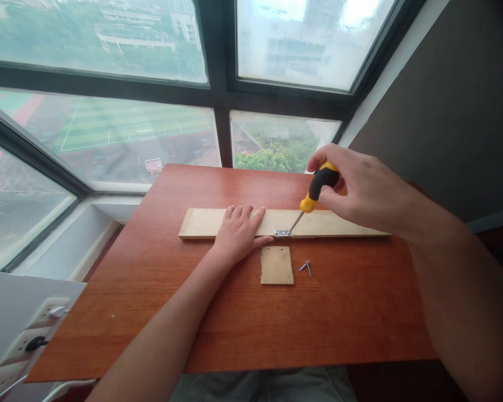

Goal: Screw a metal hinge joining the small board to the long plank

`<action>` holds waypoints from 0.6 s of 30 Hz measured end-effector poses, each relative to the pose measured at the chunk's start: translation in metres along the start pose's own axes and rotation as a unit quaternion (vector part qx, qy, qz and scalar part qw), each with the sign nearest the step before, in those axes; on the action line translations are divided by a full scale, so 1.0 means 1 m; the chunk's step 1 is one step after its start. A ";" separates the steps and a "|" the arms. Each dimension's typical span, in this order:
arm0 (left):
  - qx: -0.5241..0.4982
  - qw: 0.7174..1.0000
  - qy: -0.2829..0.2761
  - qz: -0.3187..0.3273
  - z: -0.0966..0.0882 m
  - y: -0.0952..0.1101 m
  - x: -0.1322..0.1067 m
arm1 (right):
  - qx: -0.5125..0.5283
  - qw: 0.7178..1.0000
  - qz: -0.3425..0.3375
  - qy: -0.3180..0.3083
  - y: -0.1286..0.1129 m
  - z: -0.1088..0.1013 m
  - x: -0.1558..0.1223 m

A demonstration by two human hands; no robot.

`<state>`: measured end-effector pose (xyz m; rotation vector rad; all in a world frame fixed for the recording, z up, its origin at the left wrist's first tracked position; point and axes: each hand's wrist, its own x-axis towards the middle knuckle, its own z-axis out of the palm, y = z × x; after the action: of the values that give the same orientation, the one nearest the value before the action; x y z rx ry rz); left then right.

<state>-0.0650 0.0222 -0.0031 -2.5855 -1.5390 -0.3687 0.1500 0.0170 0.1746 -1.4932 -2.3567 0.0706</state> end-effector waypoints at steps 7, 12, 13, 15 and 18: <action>-0.002 1.000 -0.008 0.000 -0.001 0.000 0.001 | -0.071 0.996 0.037 0.044 0.000 0.002 0.002; 0.001 1.000 -0.009 0.002 -0.001 0.000 0.002 | -0.019 1.000 0.012 0.021 0.000 0.002 0.001; 0.001 1.000 -0.009 0.003 -0.002 0.000 0.002 | -0.031 0.999 0.020 0.024 0.000 0.002 0.001; 0.002 1.000 -0.011 0.003 -0.002 0.000 0.002 | -0.071 0.996 0.044 0.041 0.001 0.002 0.002; 0.005 1.000 -0.016 0.002 -0.003 0.000 0.002 | -0.091 0.993 0.052 0.054 0.002 0.003 0.002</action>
<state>-0.0641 0.0233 0.0002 -2.5999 -1.5409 -0.3210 0.1502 0.0202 0.1715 -1.6593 -2.2479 -0.1999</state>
